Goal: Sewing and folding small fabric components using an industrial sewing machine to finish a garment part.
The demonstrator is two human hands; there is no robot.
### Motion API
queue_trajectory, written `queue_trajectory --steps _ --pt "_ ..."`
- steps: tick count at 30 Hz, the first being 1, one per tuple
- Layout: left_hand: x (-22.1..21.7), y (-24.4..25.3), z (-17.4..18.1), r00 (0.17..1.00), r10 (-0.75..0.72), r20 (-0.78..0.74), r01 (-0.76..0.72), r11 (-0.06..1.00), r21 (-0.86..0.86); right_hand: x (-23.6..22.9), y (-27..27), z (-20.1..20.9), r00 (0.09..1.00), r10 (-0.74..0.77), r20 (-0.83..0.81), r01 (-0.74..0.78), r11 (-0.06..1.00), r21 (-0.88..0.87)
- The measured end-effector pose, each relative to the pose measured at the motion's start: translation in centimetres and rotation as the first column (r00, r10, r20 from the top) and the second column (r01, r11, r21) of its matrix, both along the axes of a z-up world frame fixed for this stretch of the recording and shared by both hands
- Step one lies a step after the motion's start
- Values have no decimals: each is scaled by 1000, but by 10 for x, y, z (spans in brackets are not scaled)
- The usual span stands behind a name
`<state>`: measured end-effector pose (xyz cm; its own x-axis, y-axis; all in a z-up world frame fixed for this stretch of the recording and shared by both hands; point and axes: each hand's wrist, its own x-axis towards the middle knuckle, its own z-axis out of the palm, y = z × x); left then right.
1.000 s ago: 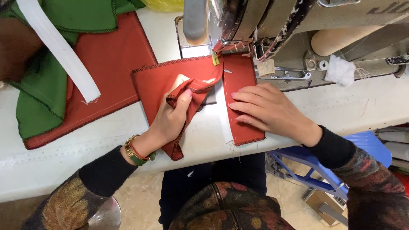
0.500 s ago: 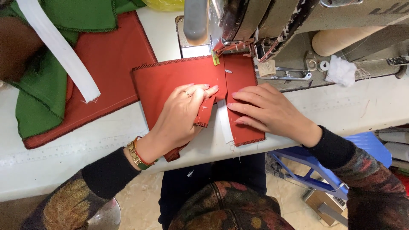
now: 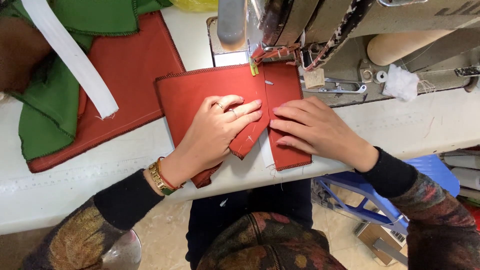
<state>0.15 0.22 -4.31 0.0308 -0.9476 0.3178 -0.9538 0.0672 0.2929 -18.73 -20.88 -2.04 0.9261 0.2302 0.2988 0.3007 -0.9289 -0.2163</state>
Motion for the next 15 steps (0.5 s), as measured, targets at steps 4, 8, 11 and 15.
queue_trajectory --steps 4,8,11,15 --pt "5 0 11 982 0 -188 5 1000 23 1 0 0 1000 1 19 -2 1000 16" --pt "14 3 14 939 -13 -345 22 999 24 1 1 -2 999 6 38 -7 1000 25" --pt "19 2 7 930 -11 -369 30 999 44 1 1 -1 999 5 40 -6 1000 26" --pt "16 0 10 956 -20 -294 31 999 33 1 -1 -3 999 8 43 -9 1000 19"
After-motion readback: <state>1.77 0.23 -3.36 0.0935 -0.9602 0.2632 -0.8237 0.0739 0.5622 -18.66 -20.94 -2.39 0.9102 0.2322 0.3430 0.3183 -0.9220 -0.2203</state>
